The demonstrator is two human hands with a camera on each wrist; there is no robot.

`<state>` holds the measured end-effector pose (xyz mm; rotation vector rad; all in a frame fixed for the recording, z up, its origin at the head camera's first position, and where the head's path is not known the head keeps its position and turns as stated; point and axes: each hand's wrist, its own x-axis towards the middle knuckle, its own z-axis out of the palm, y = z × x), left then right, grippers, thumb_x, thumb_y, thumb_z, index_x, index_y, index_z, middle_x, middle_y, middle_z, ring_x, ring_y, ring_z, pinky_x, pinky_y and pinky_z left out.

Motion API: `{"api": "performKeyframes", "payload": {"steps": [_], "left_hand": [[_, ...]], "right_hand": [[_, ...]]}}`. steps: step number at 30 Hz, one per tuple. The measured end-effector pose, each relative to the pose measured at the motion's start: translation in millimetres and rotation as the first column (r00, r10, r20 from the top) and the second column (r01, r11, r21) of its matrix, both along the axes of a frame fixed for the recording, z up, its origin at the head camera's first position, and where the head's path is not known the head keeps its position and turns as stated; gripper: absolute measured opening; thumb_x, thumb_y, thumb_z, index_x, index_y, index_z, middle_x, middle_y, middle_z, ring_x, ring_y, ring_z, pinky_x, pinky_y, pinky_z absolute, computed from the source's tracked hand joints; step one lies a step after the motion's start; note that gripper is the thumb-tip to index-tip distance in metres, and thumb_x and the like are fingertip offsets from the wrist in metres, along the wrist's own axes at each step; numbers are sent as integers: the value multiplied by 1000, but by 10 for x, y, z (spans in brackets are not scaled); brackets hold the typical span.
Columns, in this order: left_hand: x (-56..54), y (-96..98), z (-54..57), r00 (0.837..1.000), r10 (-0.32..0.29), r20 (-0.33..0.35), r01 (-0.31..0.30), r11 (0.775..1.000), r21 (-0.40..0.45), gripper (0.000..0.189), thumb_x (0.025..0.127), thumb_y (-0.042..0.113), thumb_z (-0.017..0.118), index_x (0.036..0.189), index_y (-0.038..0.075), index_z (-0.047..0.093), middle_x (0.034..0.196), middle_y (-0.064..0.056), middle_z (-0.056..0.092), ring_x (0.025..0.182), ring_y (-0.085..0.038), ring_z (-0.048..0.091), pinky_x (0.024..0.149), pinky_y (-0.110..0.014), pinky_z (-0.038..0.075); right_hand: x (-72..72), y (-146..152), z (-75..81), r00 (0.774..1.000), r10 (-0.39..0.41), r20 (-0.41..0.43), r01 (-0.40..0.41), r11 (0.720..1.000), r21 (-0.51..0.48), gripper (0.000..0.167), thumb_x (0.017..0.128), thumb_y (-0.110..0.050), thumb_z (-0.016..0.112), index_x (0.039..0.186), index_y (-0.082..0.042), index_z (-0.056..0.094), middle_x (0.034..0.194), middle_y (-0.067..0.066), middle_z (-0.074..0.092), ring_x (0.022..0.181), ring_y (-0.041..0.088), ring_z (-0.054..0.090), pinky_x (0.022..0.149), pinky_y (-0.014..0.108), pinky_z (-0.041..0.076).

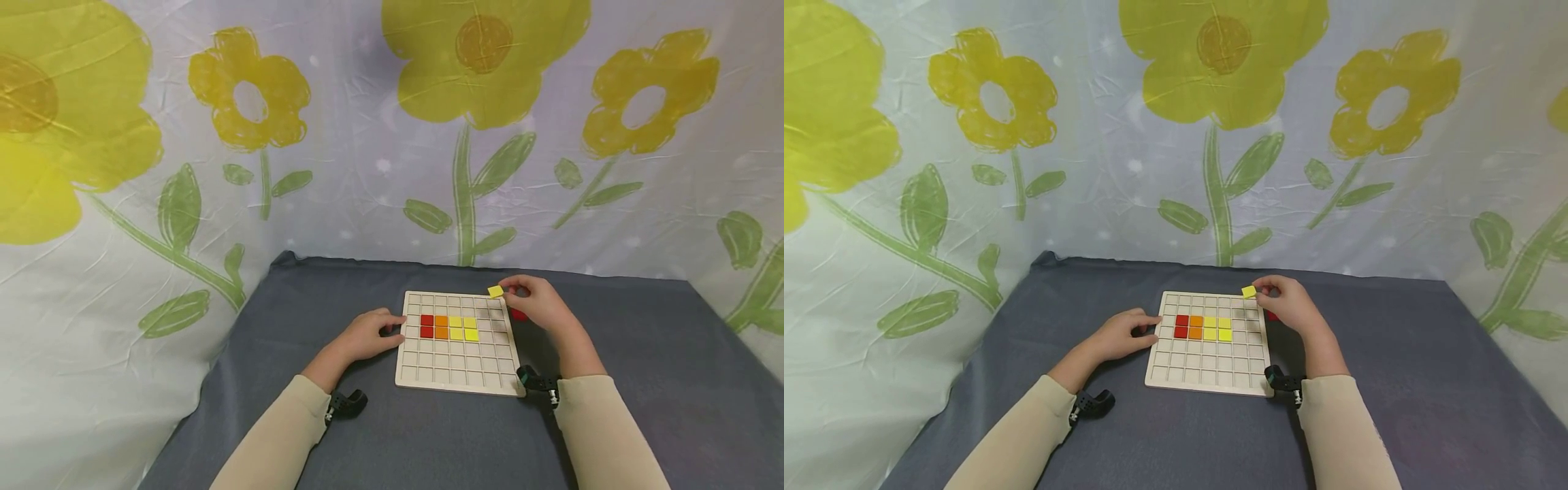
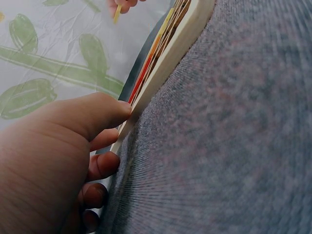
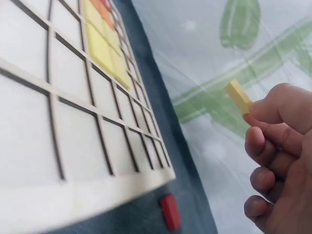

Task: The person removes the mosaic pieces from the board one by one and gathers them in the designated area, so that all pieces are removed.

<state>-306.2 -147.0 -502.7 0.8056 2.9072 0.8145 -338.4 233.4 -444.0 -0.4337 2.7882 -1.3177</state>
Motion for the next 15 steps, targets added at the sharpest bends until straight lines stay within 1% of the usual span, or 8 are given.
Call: {"api": "performKeyframes", "payload": {"steps": [6, 7, 10, 15], "left_hand": [[-2, -5, -2, 1000, 6, 12, -6, 1000, 3, 47, 99, 33, 71, 142, 16, 65, 86, 5, 50, 70, -12, 42, 65, -30, 36], [-3, -6, -4, 1000, 6, 13, -6, 1000, 4, 47, 99, 33, 71, 142, 16, 65, 86, 5, 50, 69, -12, 42, 65, -30, 36], [-5, -10, -6, 1000, 4, 11, -4, 1000, 0, 48, 99, 34, 71, 143, 16, 64, 87, 6, 50, 70, -12, 42, 65, -30, 35], [-7, -14, -16, 1000, 4, 5, -4, 1000, -4, 48, 99, 34, 71, 143, 17, 64, 86, 6, 50, 69, -12, 42, 65, -29, 35]], "right_hand": [[12, 168, 60, 999, -48, -6, 48, 999, -13, 33, 103, -17, 63, 132, -2, 63, 105, 13, 55, 75, 24, 43, 61, 33, 39], [23, 195, 71, 998, -58, -8, 58, 998, -13, 33, 103, -17, 63, 132, -2, 63, 104, 13, 54, 73, 23, 42, 60, 33, 39], [66, 277, 92, 997, -74, -22, 74, 997, -17, 34, 104, -18, 62, 133, -1, 62, 103, 13, 53, 75, 23, 43, 62, 32, 39], [123, 409, 119, 994, -110, -23, 110, 994, -13, 39, 105, -24, 59, 135, 1, 61, 108, 14, 51, 87, 26, 45, 67, 34, 40]]}}
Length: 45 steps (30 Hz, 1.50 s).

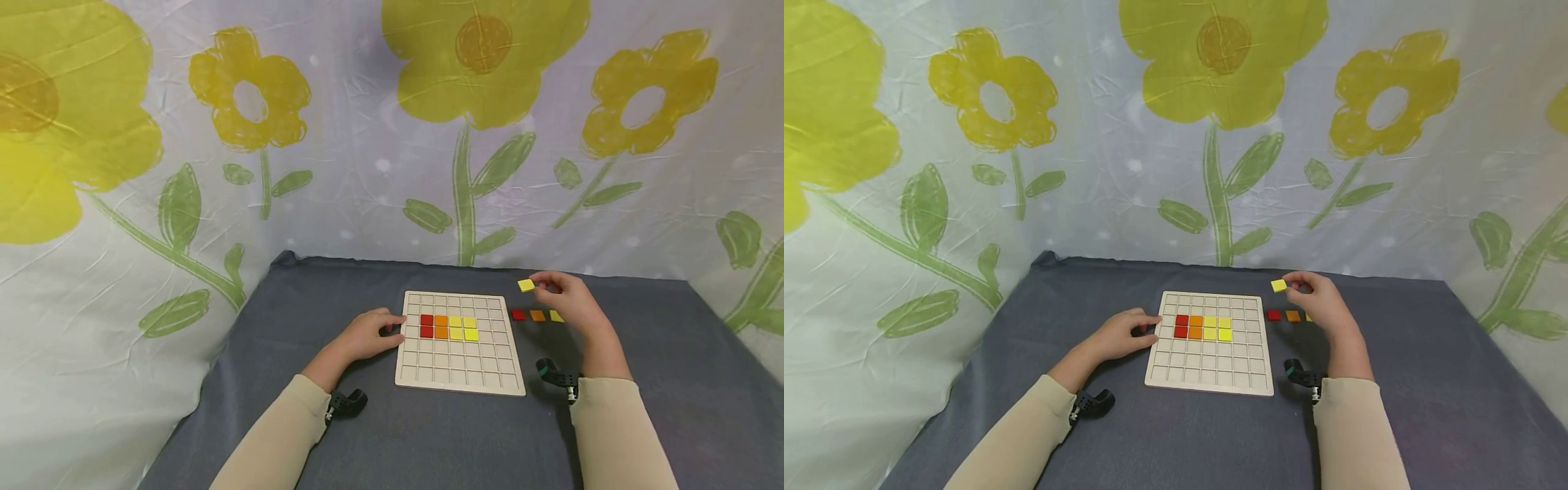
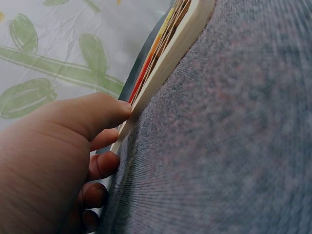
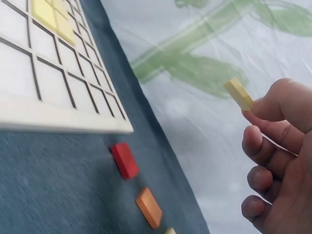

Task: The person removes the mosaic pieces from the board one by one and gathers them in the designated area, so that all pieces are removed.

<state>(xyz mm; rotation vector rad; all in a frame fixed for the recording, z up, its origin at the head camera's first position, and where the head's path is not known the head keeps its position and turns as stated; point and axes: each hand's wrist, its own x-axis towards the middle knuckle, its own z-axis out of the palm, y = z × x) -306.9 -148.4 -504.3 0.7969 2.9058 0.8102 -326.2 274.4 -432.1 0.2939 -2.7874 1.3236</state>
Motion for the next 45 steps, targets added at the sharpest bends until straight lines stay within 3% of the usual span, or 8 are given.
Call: {"api": "performKeyframes", "payload": {"steps": [11, 21, 28, 37, 45], "left_hand": [[-5, -2, -8, 1000, -7, -15, 7, 1000, 8, 47, 99, 33, 71, 142, 16, 65, 86, 7, 50, 70, -12, 43, 66, -30, 36], [0, -11, -10, 1000, -10, -2, 10, 1000, 16, 47, 99, 33, 71, 142, 16, 65, 86, 7, 50, 70, -12, 43, 66, -30, 37], [-6, -8, -23, 1000, -9, -3, 9, 1000, 16, 47, 99, 33, 71, 142, 16, 65, 86, 6, 49, 71, -12, 43, 67, -31, 37], [-25, -5, -47, 1000, -11, -13, 11, 999, 37, 46, 99, 32, 71, 142, 15, 65, 85, 7, 50, 69, -11, 43, 66, -30, 37], [-15, -6, -30, 1000, -21, -8, 21, 999, 34, 47, 99, 31, 71, 142, 14, 64, 85, 6, 50, 69, -11, 42, 66, -29, 36]], "right_hand": [[31, 358, -118, 996, -84, 38, 84, 996, -4, 47, 107, -29, 54, 142, 2, 55, 124, 18, 52, 107, 30, 47, 84, 42, 42], [78, 679, -290, 986, -165, 35, 165, 986, 4, 48, 107, -26, 53, 141, 8, 52, 131, 29, 51, 114, 41, 48, 90, 54, 42], [164, 827, -337, 977, -184, 102, 181, 982, 45, 46, 108, -20, 52, 142, 11, 49, 136, 36, 46, 120, 50, 46, 96, 63, 41], [129, 908, -444, 959, -227, 170, 208, 971, 121, 42, 107, -15, 52, 141, 10, 50, 138, 37, 46, 115, 49, 51, 92, 60, 46], [128, 921, -466, 959, -221, 175, 189, 964, 186, 42, 104, -11, 55, 137, 13, 51, 133, 40, 47, 112, 50, 50, 92, 61, 44]]}}
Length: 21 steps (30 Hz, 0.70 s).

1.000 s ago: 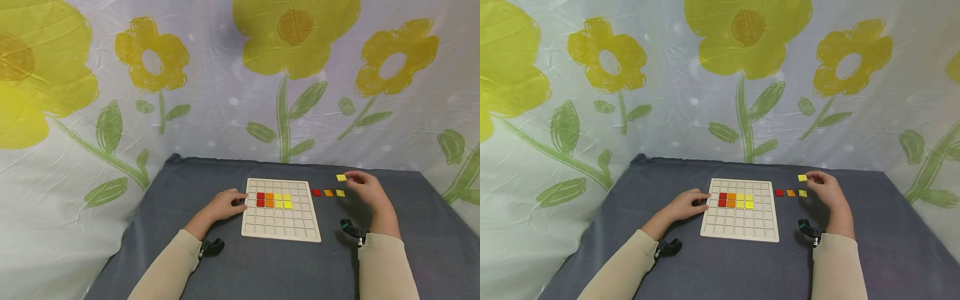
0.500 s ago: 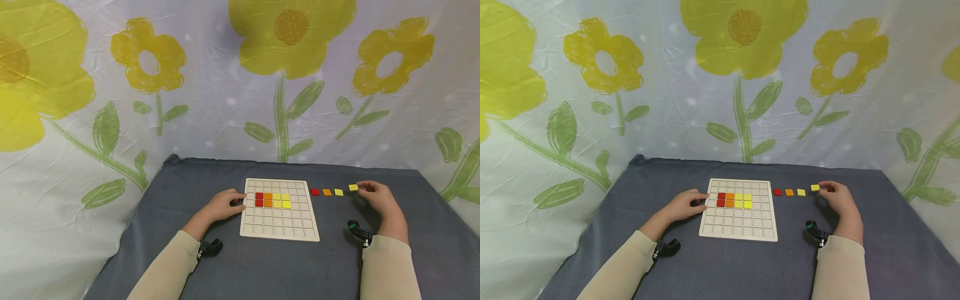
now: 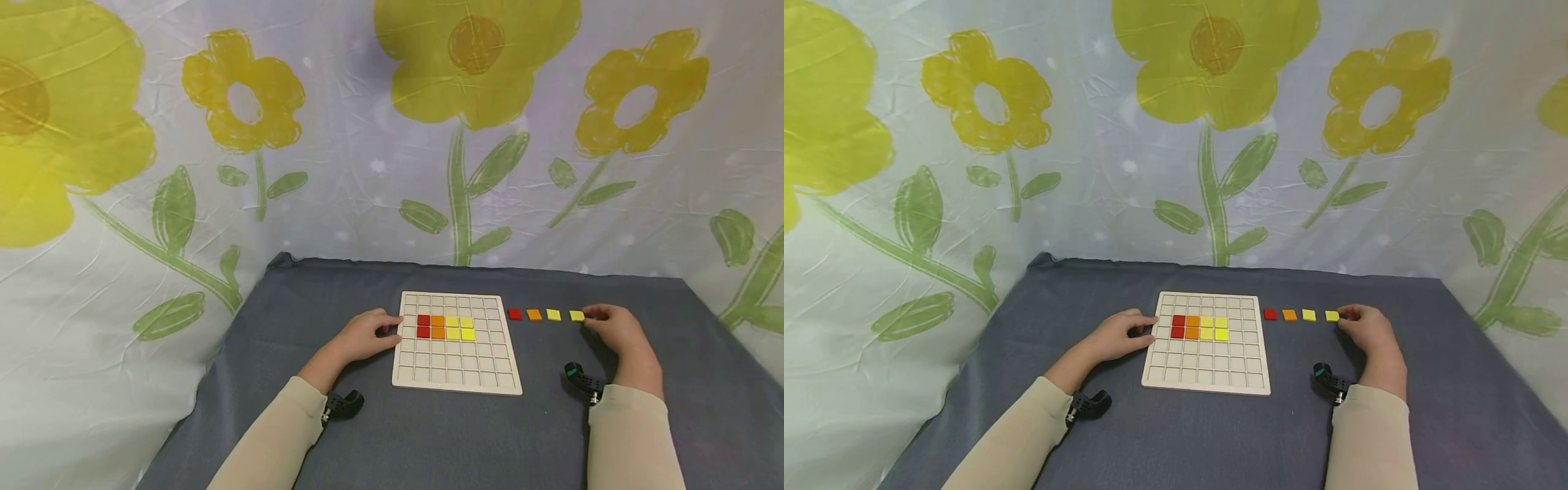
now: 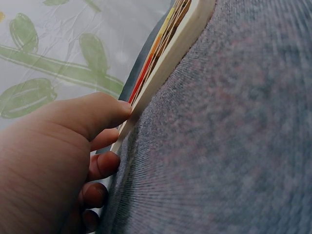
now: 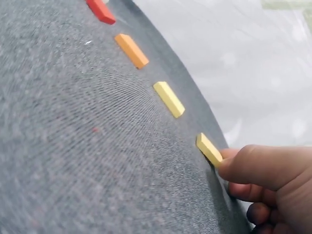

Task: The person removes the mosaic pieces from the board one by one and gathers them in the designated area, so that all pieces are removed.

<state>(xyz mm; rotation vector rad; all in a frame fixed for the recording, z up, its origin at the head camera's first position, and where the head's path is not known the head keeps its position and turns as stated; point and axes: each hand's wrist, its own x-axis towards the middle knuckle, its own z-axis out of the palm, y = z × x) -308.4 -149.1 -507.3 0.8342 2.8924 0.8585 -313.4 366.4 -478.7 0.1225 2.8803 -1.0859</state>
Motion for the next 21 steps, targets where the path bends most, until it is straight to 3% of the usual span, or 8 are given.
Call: {"api": "performKeyframes", "payload": {"steps": [10, 21], "left_hand": [[4, 12, 28, 1000, 6, 9, -6, 1000, -5, 47, 99, 31, 71, 142, 14, 64, 85, 6, 50, 70, -11, 42, 66, -29, 36], [14, 7, 28, 1000, 1, 10, -2, 1000, 5, 47, 99, 31, 71, 142, 13, 64, 86, 6, 50, 69, -12, 42, 66, -30, 37]], "right_hand": [[-6, -10, 11, 1000, -16, 4, 16, 1000, 10, 43, 104, -13, 56, 137, 14, 52, 131, 39, 48, 108, 47, 52, 88, 58, 46], [-41, -147, 141, 999, 41, -28, -43, 994, -99, 54, 108, -28, 53, 148, 8, 46, 145, 37, 42, 126, 51, 45, 100, 64, 40]]}}
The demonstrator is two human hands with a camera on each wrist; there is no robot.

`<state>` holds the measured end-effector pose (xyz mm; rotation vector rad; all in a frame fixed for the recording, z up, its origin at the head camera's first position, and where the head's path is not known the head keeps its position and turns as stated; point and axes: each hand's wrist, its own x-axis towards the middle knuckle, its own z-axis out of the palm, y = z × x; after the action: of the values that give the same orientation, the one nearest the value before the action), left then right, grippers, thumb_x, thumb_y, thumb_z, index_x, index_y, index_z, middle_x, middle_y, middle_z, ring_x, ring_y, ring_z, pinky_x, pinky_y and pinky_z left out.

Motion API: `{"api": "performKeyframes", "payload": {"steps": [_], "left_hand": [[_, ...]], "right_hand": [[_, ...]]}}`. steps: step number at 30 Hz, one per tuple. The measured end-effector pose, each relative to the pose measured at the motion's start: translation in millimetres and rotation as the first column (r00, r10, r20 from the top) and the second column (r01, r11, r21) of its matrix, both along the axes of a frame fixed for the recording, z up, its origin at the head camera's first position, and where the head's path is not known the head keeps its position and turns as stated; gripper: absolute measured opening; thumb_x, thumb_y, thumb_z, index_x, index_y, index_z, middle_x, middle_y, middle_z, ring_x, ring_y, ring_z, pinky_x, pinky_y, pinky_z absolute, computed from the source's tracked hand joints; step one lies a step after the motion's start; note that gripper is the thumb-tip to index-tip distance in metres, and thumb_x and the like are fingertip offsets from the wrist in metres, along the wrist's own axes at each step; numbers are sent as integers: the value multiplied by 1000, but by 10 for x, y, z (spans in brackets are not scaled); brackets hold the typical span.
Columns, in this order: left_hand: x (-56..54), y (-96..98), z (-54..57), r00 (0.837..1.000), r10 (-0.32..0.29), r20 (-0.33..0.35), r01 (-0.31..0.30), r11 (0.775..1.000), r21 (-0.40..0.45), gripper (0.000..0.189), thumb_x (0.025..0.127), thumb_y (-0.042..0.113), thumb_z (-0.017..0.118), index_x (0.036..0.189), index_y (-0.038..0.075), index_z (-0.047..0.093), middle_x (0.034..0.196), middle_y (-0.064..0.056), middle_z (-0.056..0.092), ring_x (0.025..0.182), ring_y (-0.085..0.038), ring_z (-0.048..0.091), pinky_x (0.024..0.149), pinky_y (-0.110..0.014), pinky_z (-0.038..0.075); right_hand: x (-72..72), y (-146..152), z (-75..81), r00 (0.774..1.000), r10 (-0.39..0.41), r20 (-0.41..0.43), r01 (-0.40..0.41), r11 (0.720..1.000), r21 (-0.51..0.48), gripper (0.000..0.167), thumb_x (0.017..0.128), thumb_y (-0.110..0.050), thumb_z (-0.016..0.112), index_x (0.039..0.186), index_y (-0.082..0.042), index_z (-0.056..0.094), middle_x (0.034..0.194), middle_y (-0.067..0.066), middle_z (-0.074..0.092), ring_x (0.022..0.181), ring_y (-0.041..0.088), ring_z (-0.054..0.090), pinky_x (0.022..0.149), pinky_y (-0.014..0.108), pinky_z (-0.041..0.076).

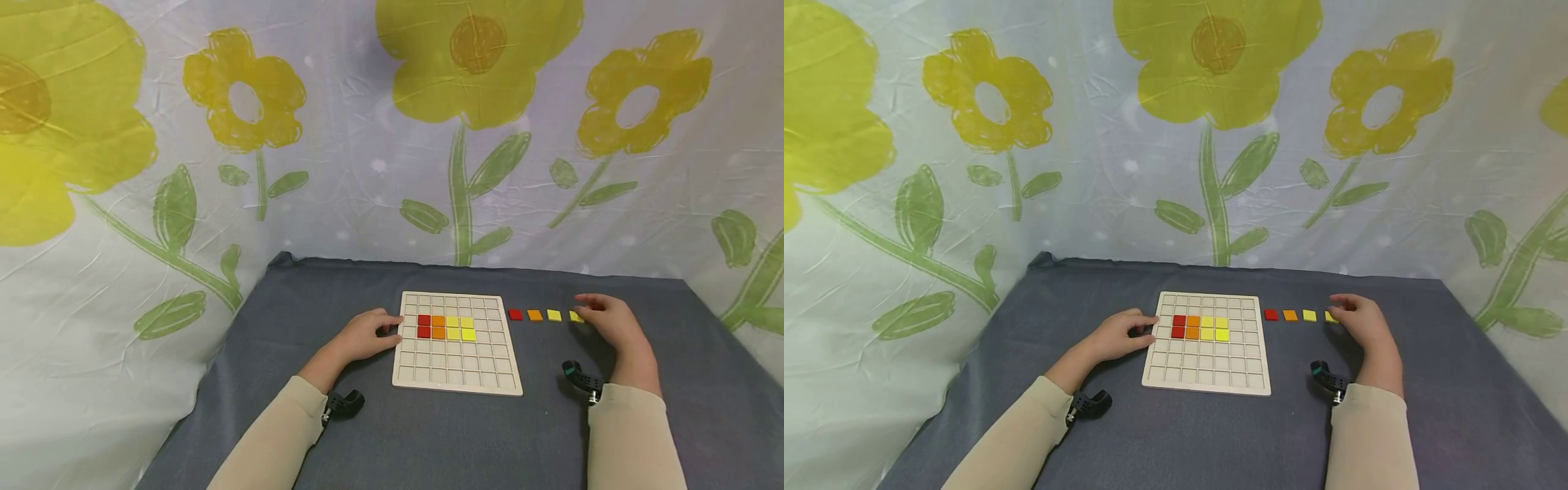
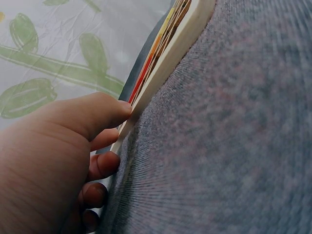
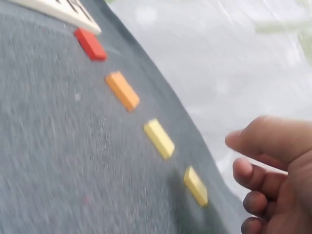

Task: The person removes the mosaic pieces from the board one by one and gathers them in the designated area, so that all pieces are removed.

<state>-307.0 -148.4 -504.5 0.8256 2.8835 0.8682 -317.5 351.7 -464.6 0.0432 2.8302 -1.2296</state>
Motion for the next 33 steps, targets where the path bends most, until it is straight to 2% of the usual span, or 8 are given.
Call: {"api": "performKeyframes", "payload": {"steps": [6, 12, 16, 22, 28, 33], "left_hand": [[3, 0, 10, 1000, 4, 2, -4, 1000, -5, 47, 99, 31, 71, 142, 14, 64, 86, 6, 50, 69, -11, 42, 66, -30, 36], [5, -3, 0, 1000, 5, 0, -5, 1000, -6, 47, 99, 32, 71, 142, 15, 64, 86, 6, 50, 68, -11, 41, 66, -30, 36], [10, -4, -4, 1000, 11, 2, -11, 1000, -4, 47, 99, 32, 71, 142, 15, 65, 86, 6, 50, 68, -11, 41, 66, -30, 36], [21, 3, -4, 1000, 17, -3, -17, 1000, -3, 46, 99, 32, 71, 142, 15, 65, 86, 6, 50, 67, -11, 40, 65, -30, 35], [31, 4, 3, 1000, 14, -4, -14, 1000, -10, 47, 99, 32, 71, 142, 15, 64, 86, 5, 50, 67, -11, 40, 65, -30, 35], [33, 0, 18, 1000, 5, 0, -5, 1000, -5, 47, 100, 32, 70, 143, 15, 64, 87, 5, 50, 68, -12, 40, 66, -30, 36]], "right_hand": [[-40, -201, 123, 997, 44, -63, -46, 998, -41, 54, 107, -30, 56, 148, 5, 49, 138, 31, 48, 118, 44, 49, 92, 55, 44], [-59, -450, 269, 989, 85, -122, -90, 995, -38, 50, 106, -27, 58, 145, 3, 52, 112, 17, 51, 89, 30, 48, 71, 41, 41], [-83, -606, 341, 979, 129, -157, -132, 991, -5, 46, 106, -25, 60, 142, 2, 55, 104, 13, 51, 73, 23, 45, 61, 36, 40], [-110, -844, 398, 961, 190, -201, -194, 981, 2, 44, 105, -24, 62, 141, 0, 58, 105, 13, 54, 68, 23, 42, 62, 35, 39], [-147, -1092, 415, 950, 229, -214, -239, 971, -25, 46, 104, -29, 64, 142, -4, 59, 106, 11, 56, 64, 22, 38, 60, 36, 38], [-157, -1288, 418, 936, 267, -229, -278, 960, -20, 46, 104, -26, 65, 144, -3, 58, 105, 10, 56, 62, 21, 37, 61, 37, 37]]}}
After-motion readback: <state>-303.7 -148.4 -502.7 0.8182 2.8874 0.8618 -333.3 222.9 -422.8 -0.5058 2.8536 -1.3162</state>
